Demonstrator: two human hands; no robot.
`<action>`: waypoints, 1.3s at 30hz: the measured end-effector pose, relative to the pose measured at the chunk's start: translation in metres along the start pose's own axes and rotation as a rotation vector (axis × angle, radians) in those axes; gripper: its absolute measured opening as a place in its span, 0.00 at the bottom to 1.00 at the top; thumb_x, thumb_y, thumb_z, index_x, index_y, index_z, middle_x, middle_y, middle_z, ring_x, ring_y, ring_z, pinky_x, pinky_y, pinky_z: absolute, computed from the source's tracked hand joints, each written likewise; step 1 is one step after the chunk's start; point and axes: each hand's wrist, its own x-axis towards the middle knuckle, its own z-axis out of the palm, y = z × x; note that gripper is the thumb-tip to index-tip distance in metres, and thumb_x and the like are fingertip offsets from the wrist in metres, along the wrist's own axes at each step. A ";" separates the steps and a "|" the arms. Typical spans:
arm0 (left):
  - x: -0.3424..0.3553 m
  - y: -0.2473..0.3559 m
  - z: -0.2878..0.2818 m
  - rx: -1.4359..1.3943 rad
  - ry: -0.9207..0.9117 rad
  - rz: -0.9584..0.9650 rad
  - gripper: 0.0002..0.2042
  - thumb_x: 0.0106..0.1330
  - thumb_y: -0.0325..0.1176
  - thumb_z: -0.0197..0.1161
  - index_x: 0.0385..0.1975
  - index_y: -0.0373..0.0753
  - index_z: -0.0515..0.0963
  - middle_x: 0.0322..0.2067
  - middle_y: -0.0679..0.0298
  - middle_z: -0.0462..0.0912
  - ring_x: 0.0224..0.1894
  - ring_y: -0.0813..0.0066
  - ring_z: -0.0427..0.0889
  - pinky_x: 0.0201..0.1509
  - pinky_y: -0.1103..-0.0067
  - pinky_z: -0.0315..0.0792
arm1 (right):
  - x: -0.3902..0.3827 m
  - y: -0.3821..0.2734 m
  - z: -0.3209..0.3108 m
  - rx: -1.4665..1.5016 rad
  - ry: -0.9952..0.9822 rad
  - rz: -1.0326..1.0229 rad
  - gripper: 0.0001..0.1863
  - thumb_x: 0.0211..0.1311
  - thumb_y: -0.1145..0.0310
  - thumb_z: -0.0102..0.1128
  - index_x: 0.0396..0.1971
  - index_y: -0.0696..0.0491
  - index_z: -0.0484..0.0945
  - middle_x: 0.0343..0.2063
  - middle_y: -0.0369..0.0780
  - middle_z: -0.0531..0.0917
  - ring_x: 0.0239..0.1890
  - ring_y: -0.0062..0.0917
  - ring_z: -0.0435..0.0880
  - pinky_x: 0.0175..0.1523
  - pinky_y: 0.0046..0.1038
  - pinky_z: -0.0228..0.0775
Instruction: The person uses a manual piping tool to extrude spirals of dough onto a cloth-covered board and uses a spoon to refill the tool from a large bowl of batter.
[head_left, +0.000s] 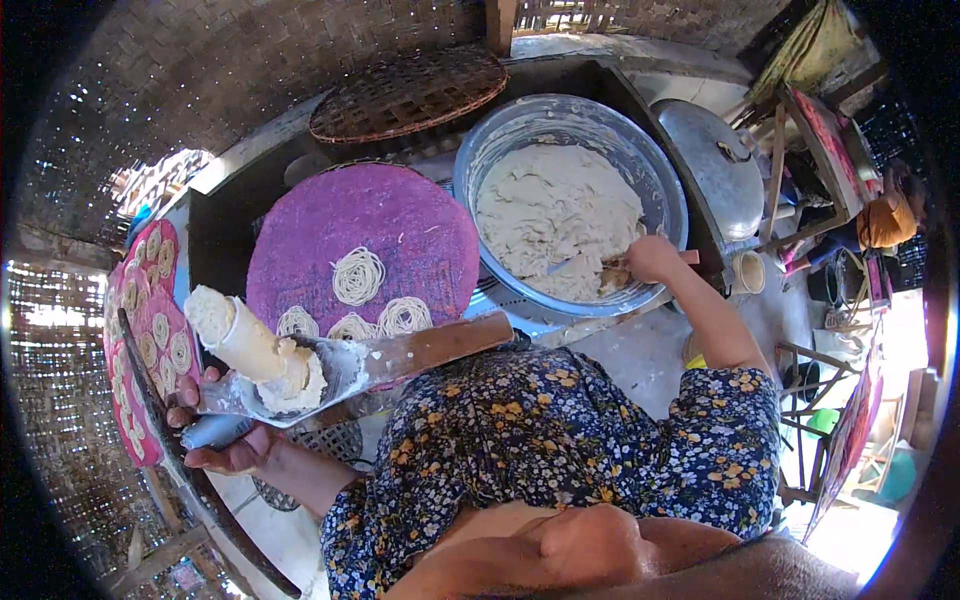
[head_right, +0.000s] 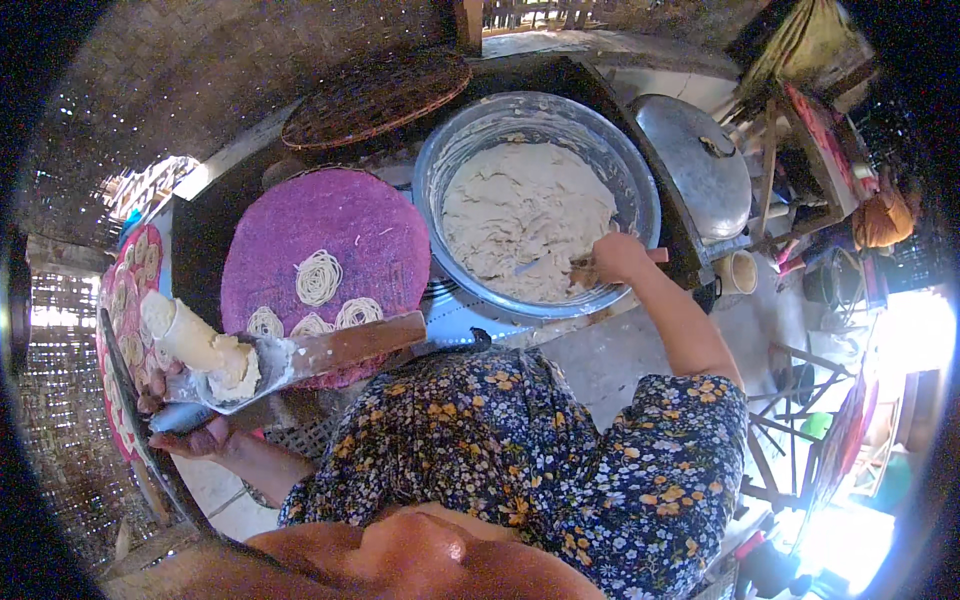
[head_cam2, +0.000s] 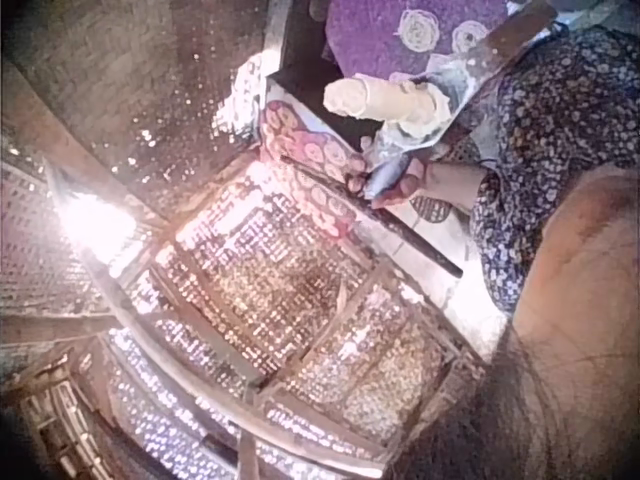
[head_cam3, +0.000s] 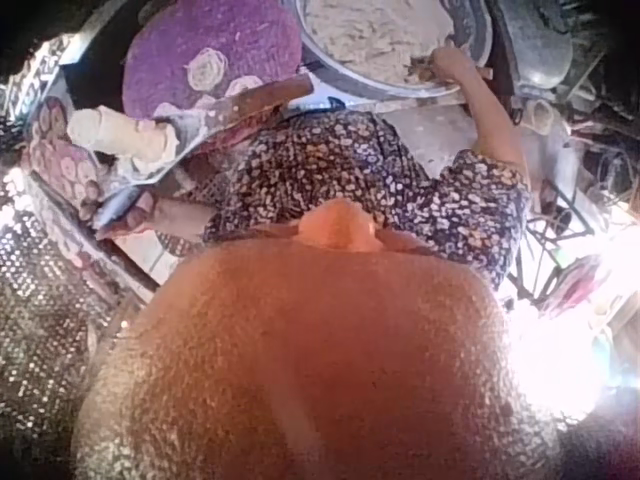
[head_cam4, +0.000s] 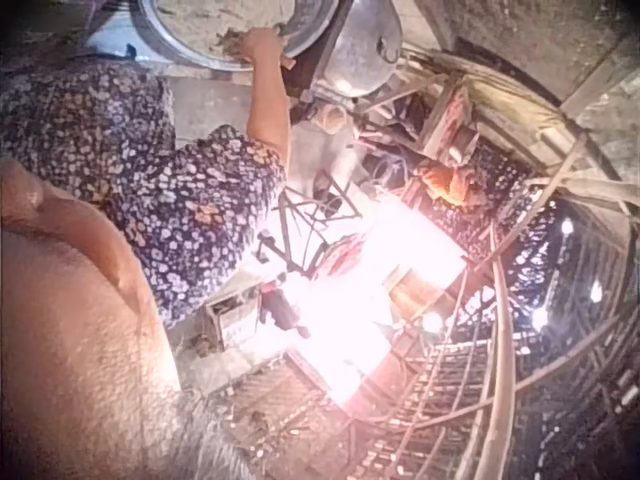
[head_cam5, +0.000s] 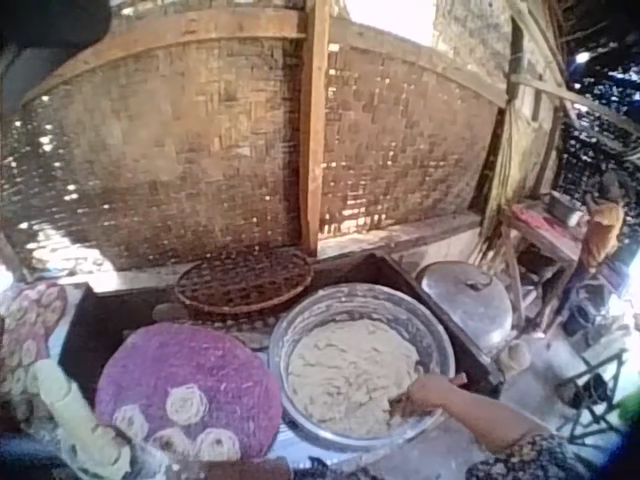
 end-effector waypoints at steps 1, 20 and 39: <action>0.000 -0.001 0.001 0.037 0.021 0.016 0.24 0.52 0.51 0.62 0.45 0.47 0.69 0.42 0.64 0.66 0.49 0.53 0.68 0.53 0.60 0.66 | 0.002 -0.005 0.002 0.020 0.013 0.001 0.11 0.45 0.64 0.54 0.26 0.54 0.81 0.26 0.47 0.80 0.31 0.39 0.80 0.36 0.37 0.71; 0.055 -0.090 0.109 0.216 -0.191 -0.718 0.15 0.60 0.36 0.54 0.41 0.32 0.70 0.35 0.54 0.77 0.36 0.65 0.79 0.35 0.72 0.77 | -0.095 0.024 -0.136 0.730 0.282 -0.335 0.18 0.52 0.62 0.58 0.41 0.56 0.77 0.30 0.40 0.82 0.31 0.20 0.78 0.36 0.22 0.68; 0.072 -0.173 0.187 1.241 -0.977 -0.376 0.21 0.48 0.46 0.60 0.43 0.47 0.74 0.44 0.56 0.74 0.46 0.56 0.73 0.48 0.69 0.68 | -0.163 -0.065 -0.285 -0.146 1.035 -0.641 0.15 0.38 0.63 0.63 0.31 0.49 0.80 0.19 0.36 0.74 0.25 0.30 0.75 0.29 0.32 0.63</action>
